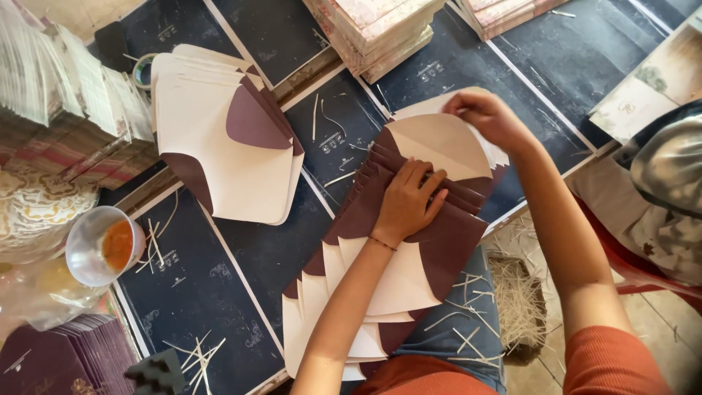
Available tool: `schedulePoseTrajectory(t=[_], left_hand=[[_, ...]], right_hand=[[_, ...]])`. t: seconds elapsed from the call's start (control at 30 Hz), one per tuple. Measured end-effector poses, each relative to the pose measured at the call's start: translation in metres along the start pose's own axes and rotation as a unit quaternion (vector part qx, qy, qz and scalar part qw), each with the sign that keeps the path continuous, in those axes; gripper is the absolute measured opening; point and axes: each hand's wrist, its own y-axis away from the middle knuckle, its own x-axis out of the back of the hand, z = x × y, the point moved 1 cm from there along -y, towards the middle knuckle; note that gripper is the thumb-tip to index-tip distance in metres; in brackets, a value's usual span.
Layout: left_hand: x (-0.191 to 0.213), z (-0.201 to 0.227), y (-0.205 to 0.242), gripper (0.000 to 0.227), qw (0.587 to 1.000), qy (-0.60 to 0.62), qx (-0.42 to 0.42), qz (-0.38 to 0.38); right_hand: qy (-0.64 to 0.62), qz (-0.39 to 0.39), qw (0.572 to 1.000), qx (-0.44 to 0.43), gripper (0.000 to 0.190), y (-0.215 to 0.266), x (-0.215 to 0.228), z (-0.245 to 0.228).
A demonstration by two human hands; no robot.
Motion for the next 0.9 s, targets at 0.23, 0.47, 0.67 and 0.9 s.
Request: schedulePoseTrajectory(t=[0.23,0.47,0.67,0.9], left_hand=[[-0.004,-0.014,0.046,0.035,0.988,-0.100,-0.052,0.107],[-0.003,-0.007,0.002,0.029,0.996,-0.048,-0.035,0.061],[-0.021,-0.004,-0.011,0.037,0.999,-0.014,0.026,-0.030],[-0.041,-0.017,-0.009,0.038,0.998,-0.054,-0.001,-0.018]], right_hand=[[0.004,-0.147,0.987,0.066,0.051,0.041,-0.105,-0.034],[0.189,-0.027,0.966,0.173,0.045,0.046,-0.081,0.035],[0.469,0.155,0.870,-0.005,0.019,0.008,0.016,0.116],[-0.101,-0.069,0.992,0.037,0.022,-0.005,0.001,-0.031]])
